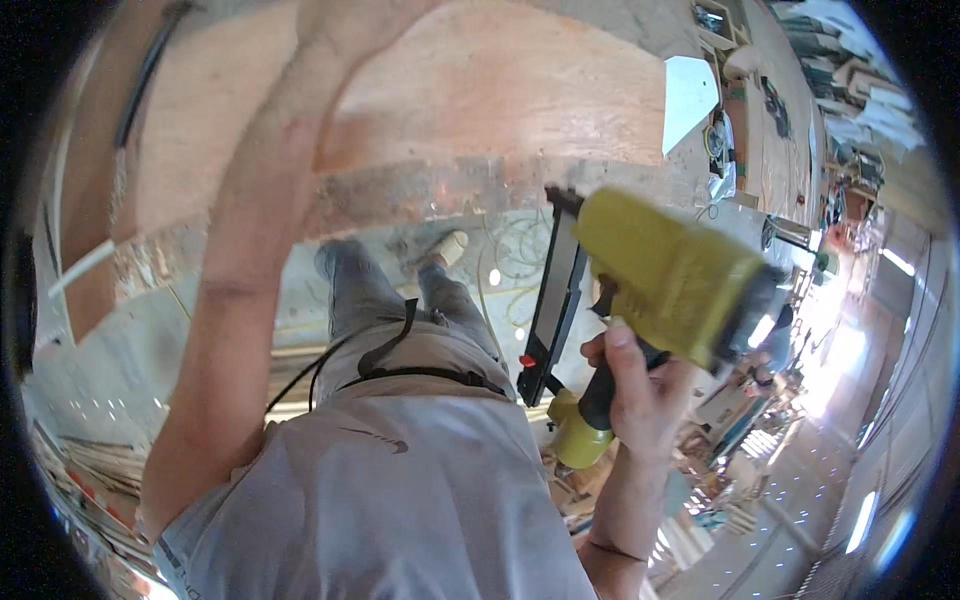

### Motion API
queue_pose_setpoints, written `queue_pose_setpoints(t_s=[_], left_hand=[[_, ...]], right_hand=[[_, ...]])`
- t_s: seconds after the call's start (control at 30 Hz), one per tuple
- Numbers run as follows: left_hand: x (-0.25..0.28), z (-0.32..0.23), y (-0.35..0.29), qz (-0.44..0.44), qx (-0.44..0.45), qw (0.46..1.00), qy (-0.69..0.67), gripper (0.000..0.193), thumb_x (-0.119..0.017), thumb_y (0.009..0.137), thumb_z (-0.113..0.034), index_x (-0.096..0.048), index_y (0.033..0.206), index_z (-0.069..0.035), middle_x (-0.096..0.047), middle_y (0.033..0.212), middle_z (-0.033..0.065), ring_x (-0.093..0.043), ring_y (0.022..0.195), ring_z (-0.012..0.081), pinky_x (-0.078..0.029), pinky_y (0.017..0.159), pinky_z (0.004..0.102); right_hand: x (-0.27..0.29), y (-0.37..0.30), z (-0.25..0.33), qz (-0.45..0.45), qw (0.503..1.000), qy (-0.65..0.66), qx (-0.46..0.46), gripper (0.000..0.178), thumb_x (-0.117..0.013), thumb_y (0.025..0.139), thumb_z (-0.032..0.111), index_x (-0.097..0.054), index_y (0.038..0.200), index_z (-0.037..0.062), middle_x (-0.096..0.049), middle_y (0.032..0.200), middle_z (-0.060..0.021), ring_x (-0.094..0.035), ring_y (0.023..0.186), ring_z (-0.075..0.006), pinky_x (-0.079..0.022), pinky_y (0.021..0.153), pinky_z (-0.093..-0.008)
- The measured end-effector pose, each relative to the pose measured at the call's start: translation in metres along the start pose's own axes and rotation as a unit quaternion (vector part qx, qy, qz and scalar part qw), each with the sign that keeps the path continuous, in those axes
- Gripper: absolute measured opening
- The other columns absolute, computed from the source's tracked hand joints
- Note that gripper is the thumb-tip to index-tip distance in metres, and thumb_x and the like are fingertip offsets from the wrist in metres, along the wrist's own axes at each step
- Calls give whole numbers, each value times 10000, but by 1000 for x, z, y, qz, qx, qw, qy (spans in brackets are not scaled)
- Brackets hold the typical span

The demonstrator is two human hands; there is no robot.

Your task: The person assembles a wooden furniture frame by attaching plywood panels to a wooden structure. They use a pneumatic nail gun to secure the panels and a hammer to drive in nails manually. The person positions the panels, aligns them with the frame, and fastens them securely.

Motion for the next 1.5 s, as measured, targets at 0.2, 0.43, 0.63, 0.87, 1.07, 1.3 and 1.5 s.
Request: queue_pose_setpoints(t_s=[0.2, 0.43, 0.63, 0.87, 1.07, 1.3, 1.5], left_hand=[[59, 14, -11, -23, -100, 992, -75, 442, -647, 869, -459, -730, 998, -45, -708, 997, 218, -660, 938, 400, -508, 844, 483], [67, 237, -15, 33, 135, 955, -263, 732, -595, 886, -653, -645, 1210, 1, -663, 1184, 160, -609, 1114, 260, -442, 994, 355], [31, 236, -30, 146, 203, 888, -385, 749, -604, 879, -660, -674, 1167, 27, -678, 1071, 149, -604, 1007, 209, -465, 928, 354], [95, 180, -53, 108, 217, 923, -299, 514, -635, 920, -507, -739, 944, -4, -727, 852, 121, -662, 786, 197, -497, 775, 345], [95, 190, -53, 53, 175, 940, -289, 553, -657, 884, -530, -728, 828, 16, -695, 733, 128, -647, 701, 196, -499, 698, 360], [83, 197, -47, 56, 162, 947, -270, 612, -663, 857, -570, -654, 656, 7, -592, 576, 119, -564, 561, 186, -458, 597, 388], [84, 198, -44, 54, 163, 946, -275, 614, -653, 867, -566, -633, 616, -6, -568, 552, 116, -541, 533, 192, -451, 583, 396]], right_hand=[[-36, -61, -72, -126, 985, 40, -113, 206, -702, 907, 105, -624, 1041, -29, -661, 821, -73, -649, 622, -140, -520, 550, -262], [-76, -95, -51, -108, 984, 73, -124, 263, -694, 879, 52, -604, 1109, -38, -673, 896, -95, -632, 604, -152, -518, 528, -272], [-100, -97, 4, -72, 991, 48, -101, 388, -710, 871, 158, -570, 1176, -35, -682, 998, -162, -632, 635, -167, -511, 563, -273], [-140, -70, 56, -7, 999, -16, -49, 337, -688, 903, 165, -572, 1132, -53, -672, 937, -136, -644, 633, -173, -513, 571, -288], [-162, -51, 67, 20, 999, -33, -31, 284, -694, 921, 168, -602, 1099, -32, -658, 862, -74, -653, 647, -143, -517, 575, -257], [-167, -47, 70, 34, 996, -69, -45, 275, -694, 922, 161, -614, 1106, -27, -656, 857, -59, -649, 650, -127, -517, 585, -247], [-174, -42, 73, 48, 994, -85, -41, 253, -694, 920, 165, -624, 1071, -25, -656, 831, -53, -646, 648, -121, -514, 589, -246]])
Point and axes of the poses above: each hand's wrist, its own y-axis towards the middle knuckle, its own x-axis out of the back of the hand, z = x × y, the point moved 7 cm from there along y, towards the middle knuckle
